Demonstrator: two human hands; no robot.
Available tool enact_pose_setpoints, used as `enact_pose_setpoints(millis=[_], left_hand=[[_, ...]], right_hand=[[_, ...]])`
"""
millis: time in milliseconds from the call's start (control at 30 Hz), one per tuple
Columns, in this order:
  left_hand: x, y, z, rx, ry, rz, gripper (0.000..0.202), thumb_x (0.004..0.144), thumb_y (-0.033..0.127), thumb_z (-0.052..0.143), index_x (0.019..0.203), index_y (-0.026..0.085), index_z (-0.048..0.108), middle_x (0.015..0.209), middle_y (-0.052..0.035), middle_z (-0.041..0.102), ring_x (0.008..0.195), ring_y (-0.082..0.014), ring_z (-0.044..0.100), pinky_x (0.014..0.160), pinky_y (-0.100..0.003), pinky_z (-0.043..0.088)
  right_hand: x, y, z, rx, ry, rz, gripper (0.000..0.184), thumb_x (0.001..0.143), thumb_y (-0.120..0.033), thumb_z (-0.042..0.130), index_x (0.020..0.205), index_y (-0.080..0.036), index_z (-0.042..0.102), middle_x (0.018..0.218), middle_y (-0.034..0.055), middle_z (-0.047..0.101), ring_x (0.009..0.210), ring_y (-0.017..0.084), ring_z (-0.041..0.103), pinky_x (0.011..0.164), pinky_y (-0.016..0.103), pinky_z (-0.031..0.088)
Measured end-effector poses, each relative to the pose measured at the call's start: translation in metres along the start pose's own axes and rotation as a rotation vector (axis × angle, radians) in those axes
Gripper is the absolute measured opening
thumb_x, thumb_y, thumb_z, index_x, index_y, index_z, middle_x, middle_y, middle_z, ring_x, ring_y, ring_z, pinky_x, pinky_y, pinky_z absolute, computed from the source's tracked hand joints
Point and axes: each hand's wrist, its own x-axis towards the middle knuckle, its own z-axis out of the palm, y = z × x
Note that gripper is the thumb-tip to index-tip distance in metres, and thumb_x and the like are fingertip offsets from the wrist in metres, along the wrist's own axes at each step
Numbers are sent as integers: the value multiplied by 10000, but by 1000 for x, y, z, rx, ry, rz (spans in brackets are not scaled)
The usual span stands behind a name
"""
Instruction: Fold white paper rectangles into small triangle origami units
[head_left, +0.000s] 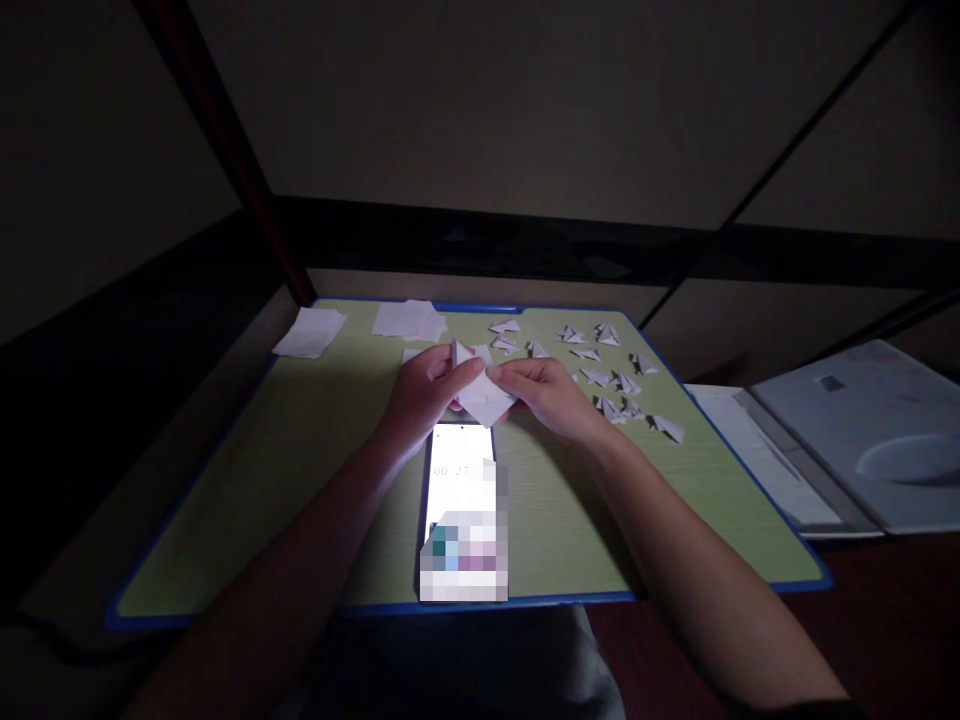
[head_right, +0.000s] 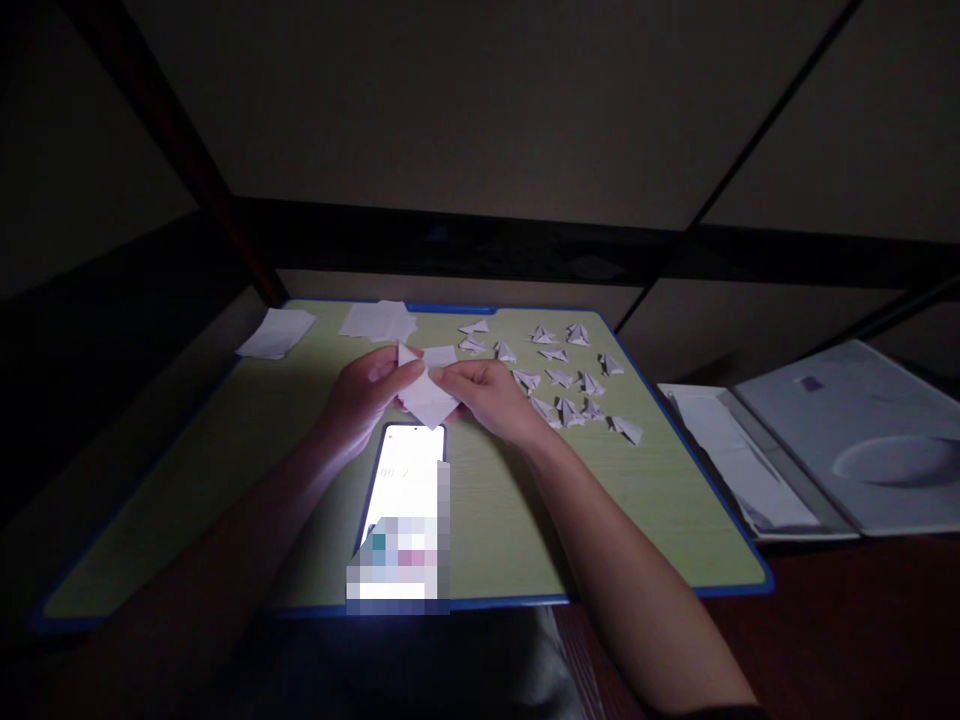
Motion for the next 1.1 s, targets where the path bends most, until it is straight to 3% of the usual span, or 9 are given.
enact_pose_setpoints(millis=[300,533,867,1100], left_hand=[[5,1,-3,-56,154,65,230,733,344,713,845,155,645,698,-19,673,561,-118,588,453,-213,414],[5,4,-2,-101,237,60,278,717,365,719,880,160,627,724,-22,661,583,-124,573,458,-219,405],[4,6,1,-169,171,32,434,712,400,730,1030,155,564,785,-33,659,648,-137,603,530,-234,461],[3,7,-2,-157,55,-27,666,699,411,760,1235,144,467,966,-111,701,814,-211,694,631,-289,561]], right_hand=[[-1,-2,-9,-24,18,44,430,691,-578,806,721,-158,722,622,30,706,541,106,602,571,248,490],[0,-2,-10,0,51,29,357,710,-516,815,726,-167,740,727,54,743,551,98,605,585,260,506],[1,1,-9,51,71,-6,321,695,-479,832,713,-175,731,678,35,721,547,98,590,559,244,491],[2,1,-11,64,105,-34,293,724,-448,811,712,-175,705,644,24,693,523,94,561,536,246,463]])
